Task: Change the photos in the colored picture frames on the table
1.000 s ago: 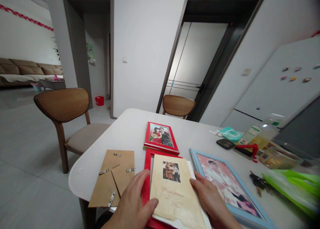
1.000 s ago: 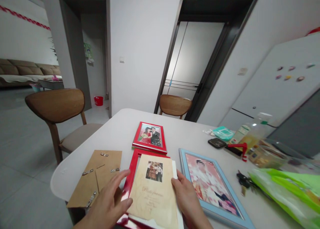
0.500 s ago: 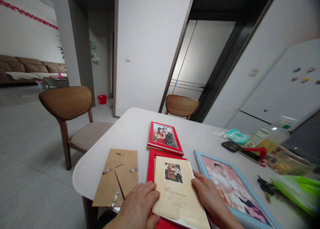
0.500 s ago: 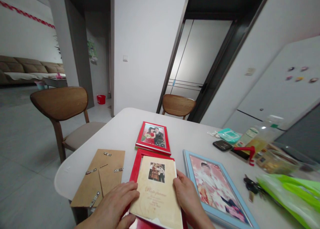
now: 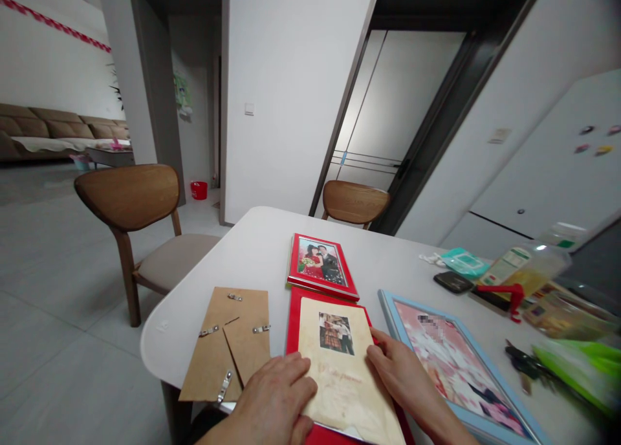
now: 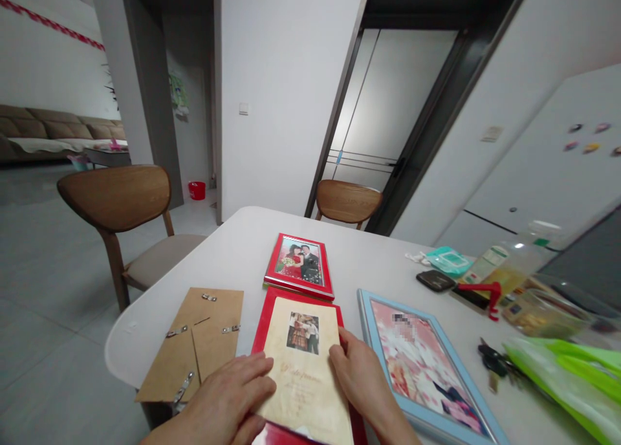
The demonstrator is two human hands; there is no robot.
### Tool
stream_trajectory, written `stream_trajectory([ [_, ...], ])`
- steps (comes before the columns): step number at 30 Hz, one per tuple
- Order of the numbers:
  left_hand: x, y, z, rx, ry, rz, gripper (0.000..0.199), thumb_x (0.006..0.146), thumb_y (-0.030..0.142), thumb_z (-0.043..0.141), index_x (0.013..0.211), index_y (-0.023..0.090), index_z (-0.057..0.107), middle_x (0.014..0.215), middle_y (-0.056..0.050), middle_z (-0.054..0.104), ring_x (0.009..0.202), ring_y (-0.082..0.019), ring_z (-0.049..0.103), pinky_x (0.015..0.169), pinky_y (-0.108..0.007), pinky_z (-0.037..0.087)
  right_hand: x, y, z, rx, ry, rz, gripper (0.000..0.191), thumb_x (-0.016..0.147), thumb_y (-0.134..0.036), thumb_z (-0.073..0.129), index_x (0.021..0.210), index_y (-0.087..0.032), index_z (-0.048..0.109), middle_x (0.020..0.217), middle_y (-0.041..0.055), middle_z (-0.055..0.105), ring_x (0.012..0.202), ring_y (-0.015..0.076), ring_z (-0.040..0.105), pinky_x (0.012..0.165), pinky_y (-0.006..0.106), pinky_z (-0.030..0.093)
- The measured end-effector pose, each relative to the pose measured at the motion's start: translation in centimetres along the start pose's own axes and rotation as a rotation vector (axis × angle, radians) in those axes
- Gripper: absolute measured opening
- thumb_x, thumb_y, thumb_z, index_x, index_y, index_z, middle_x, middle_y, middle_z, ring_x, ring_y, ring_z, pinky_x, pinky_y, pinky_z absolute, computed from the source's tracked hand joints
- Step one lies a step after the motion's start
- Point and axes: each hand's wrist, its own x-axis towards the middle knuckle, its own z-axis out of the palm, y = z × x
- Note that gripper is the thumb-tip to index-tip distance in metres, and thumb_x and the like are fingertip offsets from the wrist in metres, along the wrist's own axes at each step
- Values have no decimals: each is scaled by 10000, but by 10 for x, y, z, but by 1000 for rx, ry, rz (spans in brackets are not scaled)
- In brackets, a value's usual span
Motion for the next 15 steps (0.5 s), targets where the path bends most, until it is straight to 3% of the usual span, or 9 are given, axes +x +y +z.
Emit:
stream_trajectory([
  [7, 5, -4, 8, 25, 24, 25, 271, 687, 136, 554, 953, 182, 552, 1161, -71, 501, 1068, -233, 448, 917, -356, 361, -1, -1, 0, -74, 63, 11, 386, 695, -193, 309, 996, -161, 548, 871, 58, 645, 771, 182, 586, 665, 238, 387],
  [15, 6, -6, 12, 45, -10, 67, 247, 732, 173, 520, 977, 194, 540, 1155, -34, 511, 1127, -208, 390, 972, -335, 297, -6, 1, 7, -426, 90, -55, 253, 724, -313, 404, 833, -161, 574, 807, 95, 607, 685, 204, 568, 583, 276, 364],
])
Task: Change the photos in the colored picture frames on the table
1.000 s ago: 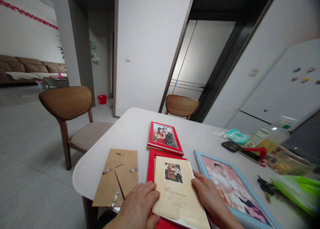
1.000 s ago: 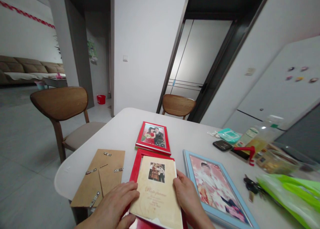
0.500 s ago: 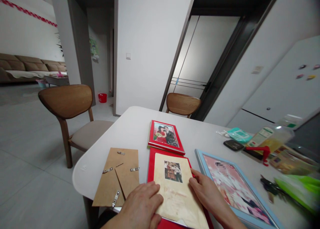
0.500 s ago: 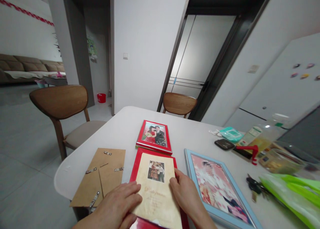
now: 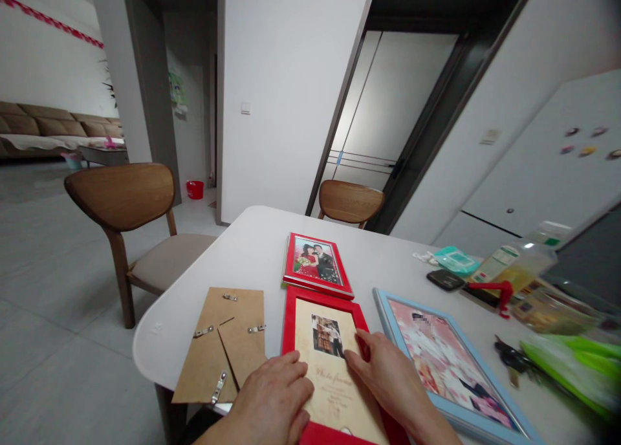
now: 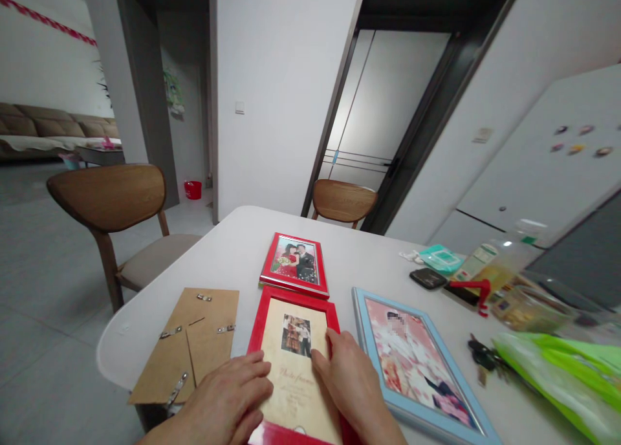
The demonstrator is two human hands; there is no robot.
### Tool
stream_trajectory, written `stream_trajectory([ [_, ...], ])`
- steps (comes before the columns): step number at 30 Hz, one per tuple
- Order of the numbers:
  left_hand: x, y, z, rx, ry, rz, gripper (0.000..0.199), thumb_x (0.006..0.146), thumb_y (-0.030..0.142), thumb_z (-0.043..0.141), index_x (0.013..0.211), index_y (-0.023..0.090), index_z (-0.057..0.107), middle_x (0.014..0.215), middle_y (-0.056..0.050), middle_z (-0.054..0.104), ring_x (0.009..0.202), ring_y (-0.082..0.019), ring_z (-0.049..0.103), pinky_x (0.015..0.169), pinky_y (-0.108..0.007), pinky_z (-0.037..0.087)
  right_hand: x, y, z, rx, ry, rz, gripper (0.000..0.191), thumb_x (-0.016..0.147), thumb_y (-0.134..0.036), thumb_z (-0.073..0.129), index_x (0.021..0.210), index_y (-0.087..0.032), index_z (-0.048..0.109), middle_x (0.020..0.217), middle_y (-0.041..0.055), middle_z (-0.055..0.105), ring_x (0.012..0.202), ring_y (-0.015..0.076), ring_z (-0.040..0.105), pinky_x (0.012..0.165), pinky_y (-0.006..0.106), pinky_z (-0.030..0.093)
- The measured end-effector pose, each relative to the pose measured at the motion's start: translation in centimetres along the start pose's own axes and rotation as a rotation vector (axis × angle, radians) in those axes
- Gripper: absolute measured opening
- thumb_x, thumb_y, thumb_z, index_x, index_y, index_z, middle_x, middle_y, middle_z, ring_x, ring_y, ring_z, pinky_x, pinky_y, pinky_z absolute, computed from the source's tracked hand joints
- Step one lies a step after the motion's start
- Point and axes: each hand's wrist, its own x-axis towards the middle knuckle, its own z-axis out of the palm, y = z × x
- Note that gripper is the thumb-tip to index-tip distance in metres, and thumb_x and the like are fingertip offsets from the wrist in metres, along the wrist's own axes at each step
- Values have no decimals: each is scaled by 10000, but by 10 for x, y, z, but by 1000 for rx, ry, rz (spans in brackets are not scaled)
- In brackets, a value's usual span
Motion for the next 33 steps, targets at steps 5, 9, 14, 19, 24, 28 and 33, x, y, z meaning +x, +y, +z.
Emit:
stream_trajectory([
  [5, -30, -16, -8, -8, 62, -45, 486, 714, 285, 574, 1167, 198, 420, 1289, -81, 359, 1183, -258, 306, 982, -457, 245, -2, -6, 1, 43, 29, -11, 360, 737, -329, 427, 1026, -138, 525, 891, 113, 577, 746, 210, 561, 638, 301, 388],
  [9, -68, -55, -10, 113, 154, -218, 681, 621, 329, 665, 1222, 220, 364, 1327, -105, 274, 1200, -324, 240, 956, -539, 222, -16, -50, 0, 314, 37, -225, 345, 767, -318, 404, 1057, -161, 507, 973, 100, 549, 866, 190, 519, 756, 306, 388],
  [14, -94, -97, -6, 195, 276, -220, 627, 617, 140, 616, 1194, 260, 404, 1286, -68, 362, 1144, -266, 368, 932, -420, 342, -36, -129, 15, 344, -54, -459, 405, 603, -401, 597, 965, -227, 548, 917, 64, 542, 874, 241, 466, 790, 409, 352],
  [19, -96, -100, -15, 269, 371, -82, 498, 652, 279, 658, 1118, 236, 488, 1191, -92, 478, 1054, -259, 475, 849, -367, 433, -36, -150, 19, 519, -102, -442, 374, 617, -182, 532, 988, -225, 532, 947, 63, 484, 898, 197, 460, 772, 330, 394],
  [24, -74, -53, -26, 316, 471, 45, 458, 720, 287, 590, 1145, 196, 446, 1228, -108, 435, 1108, -242, 420, 879, -352, 416, -45, -105, -15, 564, -79, -435, 512, 564, -161, 539, 1073, -205, 497, 1033, 72, 469, 967, 192, 455, 853, 323, 379],
  [28, -35, -7, -11, 237, 306, 111, 427, 670, 257, 608, 1061, 123, 502, 1194, -160, 458, 1094, -268, 431, 881, -354, 415, -57, -47, -26, 409, -148, -310, 597, 520, -164, 539, 1115, -167, 494, 1110, 111, 470, 1042, 233, 443, 904, 365, 354],
  [33, 5, 16, 14, 41, 150, 20, 463, 613, 265, 682, 1027, 135, 519, 1179, -130, 478, 1063, -255, 458, 887, -333, 410, -59, -1, -17, 315, -145, -212, 455, 582, -218, 503, 1029, -170, 574, 1094, 110, 512, 1042, 235, 464, 917, 374, 345],
])
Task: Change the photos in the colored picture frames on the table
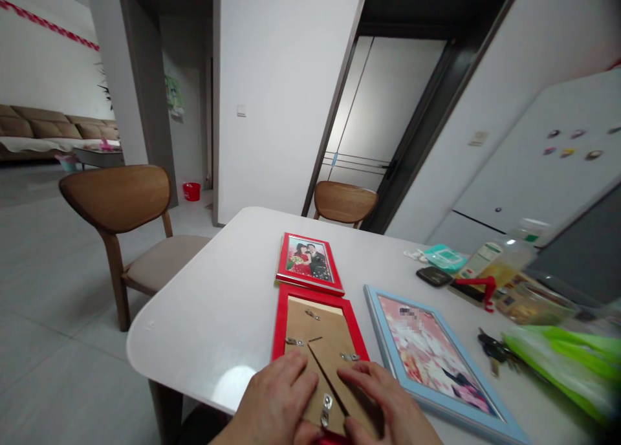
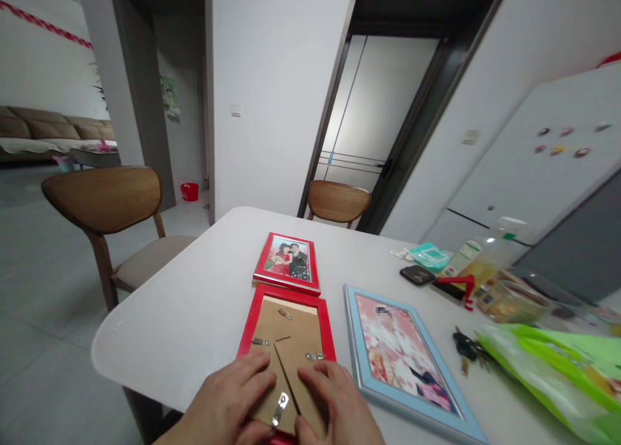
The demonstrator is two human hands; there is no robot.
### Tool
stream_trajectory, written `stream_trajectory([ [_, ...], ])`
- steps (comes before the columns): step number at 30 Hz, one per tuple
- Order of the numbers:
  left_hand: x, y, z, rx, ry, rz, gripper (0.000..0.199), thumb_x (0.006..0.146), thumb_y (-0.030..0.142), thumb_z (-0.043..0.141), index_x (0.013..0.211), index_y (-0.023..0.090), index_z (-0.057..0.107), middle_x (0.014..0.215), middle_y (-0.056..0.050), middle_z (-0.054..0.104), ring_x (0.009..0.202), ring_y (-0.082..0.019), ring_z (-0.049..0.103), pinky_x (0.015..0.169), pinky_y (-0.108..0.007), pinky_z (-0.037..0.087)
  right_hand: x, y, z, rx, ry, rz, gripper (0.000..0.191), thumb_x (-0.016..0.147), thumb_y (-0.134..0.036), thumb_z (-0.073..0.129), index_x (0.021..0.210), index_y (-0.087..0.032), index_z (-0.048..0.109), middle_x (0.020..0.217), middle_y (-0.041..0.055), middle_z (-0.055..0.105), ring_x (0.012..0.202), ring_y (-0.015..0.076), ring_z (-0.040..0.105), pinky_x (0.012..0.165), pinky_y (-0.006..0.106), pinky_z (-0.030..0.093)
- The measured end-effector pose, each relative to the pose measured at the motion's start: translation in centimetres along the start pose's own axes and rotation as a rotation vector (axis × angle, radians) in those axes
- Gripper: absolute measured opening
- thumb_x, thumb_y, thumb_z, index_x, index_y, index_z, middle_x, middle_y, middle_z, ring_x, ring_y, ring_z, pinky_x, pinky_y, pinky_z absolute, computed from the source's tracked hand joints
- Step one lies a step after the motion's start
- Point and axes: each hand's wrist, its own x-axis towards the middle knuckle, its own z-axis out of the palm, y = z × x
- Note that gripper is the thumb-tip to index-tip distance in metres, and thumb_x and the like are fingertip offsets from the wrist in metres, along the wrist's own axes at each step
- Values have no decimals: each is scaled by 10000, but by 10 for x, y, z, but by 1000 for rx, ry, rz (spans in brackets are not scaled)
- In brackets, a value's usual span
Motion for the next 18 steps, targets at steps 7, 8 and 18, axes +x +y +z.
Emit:
stream_trajectory([
  [7, 10, -6, 9, -79, -51, -49, 183, 691, 220, 630, 859, 171, 574, 1089, -51, 550, 999, -205, 501, 938, -348, 335, 12, 23, 25, -80, 187, -84, 393, 630, -223, 491, 1010, -187, 585, 1032, 96, 539, 992, 225, 483, 873, 391, 375],
  [8, 9, -6, 7, -90, -65, -48, 142, 704, 209, 615, 834, 174, 573, 1087, -42, 552, 1002, -198, 499, 953, -358, 310, 11, 24, 28, -94, 216, -106, 381, 636, -229, 497, 1005, -196, 586, 1028, 93, 541, 987, 229, 483, 861, 401, 381],
  [18, 0, -9, -6, -140, -204, -66, 388, 565, 358, 732, 843, 156, 550, 1245, -90, 421, 1148, -226, 369, 1010, -395, 193, 28, 34, 11, -207, 296, -76, 276, 774, -243, 412, 965, -198, 605, 991, 101, 535, 932, 218, 485, 823, 370, 392],
])
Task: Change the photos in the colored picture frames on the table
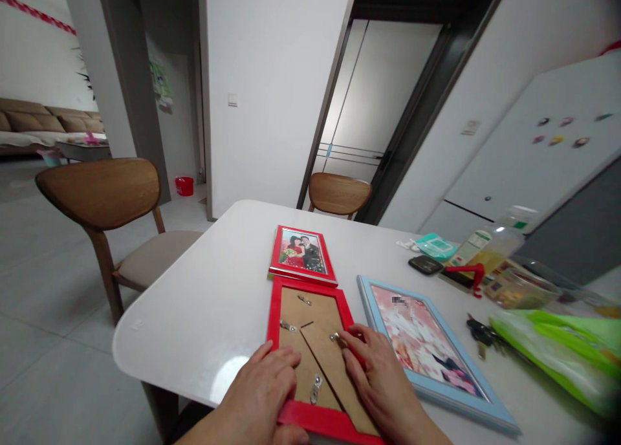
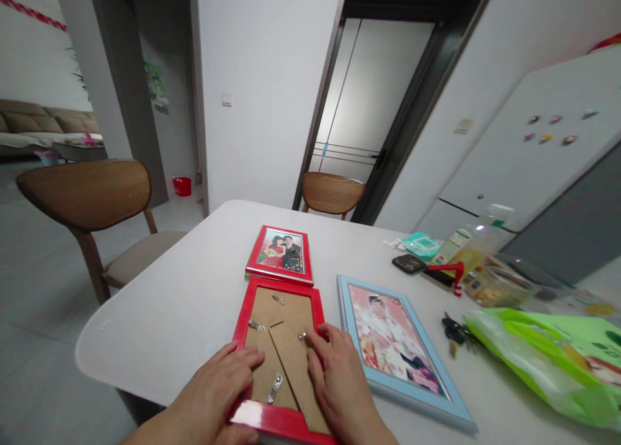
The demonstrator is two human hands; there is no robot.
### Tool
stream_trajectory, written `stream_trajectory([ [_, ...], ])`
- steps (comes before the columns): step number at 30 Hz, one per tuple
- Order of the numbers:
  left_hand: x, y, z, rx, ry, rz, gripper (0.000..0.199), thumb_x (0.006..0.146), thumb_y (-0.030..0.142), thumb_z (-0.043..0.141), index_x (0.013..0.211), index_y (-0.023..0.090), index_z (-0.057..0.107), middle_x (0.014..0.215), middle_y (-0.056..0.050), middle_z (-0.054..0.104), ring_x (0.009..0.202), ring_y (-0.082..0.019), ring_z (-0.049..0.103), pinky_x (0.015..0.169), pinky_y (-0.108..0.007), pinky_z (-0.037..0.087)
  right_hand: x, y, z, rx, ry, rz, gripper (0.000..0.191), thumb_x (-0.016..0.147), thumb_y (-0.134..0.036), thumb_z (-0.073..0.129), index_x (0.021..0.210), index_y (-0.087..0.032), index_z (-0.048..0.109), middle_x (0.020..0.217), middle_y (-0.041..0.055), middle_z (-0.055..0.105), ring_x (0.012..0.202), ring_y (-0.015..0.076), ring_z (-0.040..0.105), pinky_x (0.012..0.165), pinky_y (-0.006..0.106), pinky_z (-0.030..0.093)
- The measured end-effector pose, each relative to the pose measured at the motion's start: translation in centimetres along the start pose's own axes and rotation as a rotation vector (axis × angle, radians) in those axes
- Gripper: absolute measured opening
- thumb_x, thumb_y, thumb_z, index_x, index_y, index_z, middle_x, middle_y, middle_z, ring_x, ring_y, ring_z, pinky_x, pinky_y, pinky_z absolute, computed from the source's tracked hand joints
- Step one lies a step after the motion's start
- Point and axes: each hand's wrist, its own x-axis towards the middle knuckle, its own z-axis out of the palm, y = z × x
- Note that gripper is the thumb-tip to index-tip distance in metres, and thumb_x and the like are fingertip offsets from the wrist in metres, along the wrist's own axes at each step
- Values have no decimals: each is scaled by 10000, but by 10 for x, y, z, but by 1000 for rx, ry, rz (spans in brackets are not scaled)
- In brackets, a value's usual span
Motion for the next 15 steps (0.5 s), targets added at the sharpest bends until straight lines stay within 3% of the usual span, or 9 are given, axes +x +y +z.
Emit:
stream_trajectory([
  [6, 2, 4, -2, 12, -14, -20, 402, 598, 345, 713, 896, 133, 547, 1222, -113, 443, 1135, -218, 387, 1010, -397, 198, 13, 1, 1, 2, -108, 19, 296, 741, -128, 359, 865, -157, 626, 939, 93, 512, 874, 180, 500, 797, 305, 397],
  [12, -1, 2, 1, 20, 20, 0, 380, 608, 348, 698, 895, 147, 551, 1228, -103, 439, 1129, -223, 393, 1009, -394, 204, 9, 0, -4, 33, -115, 31, 300, 737, -134, 346, 858, -146, 621, 969, 91, 505, 887, 164, 516, 812, 278, 403],
  [15, -4, -2, 3, 8, 52, 22, 363, 607, 372, 697, 865, 162, 551, 1224, -78, 446, 1130, -212, 389, 1012, -379, 201, 3, -2, -6, -6, -70, 24, 298, 751, -175, 369, 913, -142, 616, 1018, 113, 515, 940, 196, 500, 843, 329, 393],
])
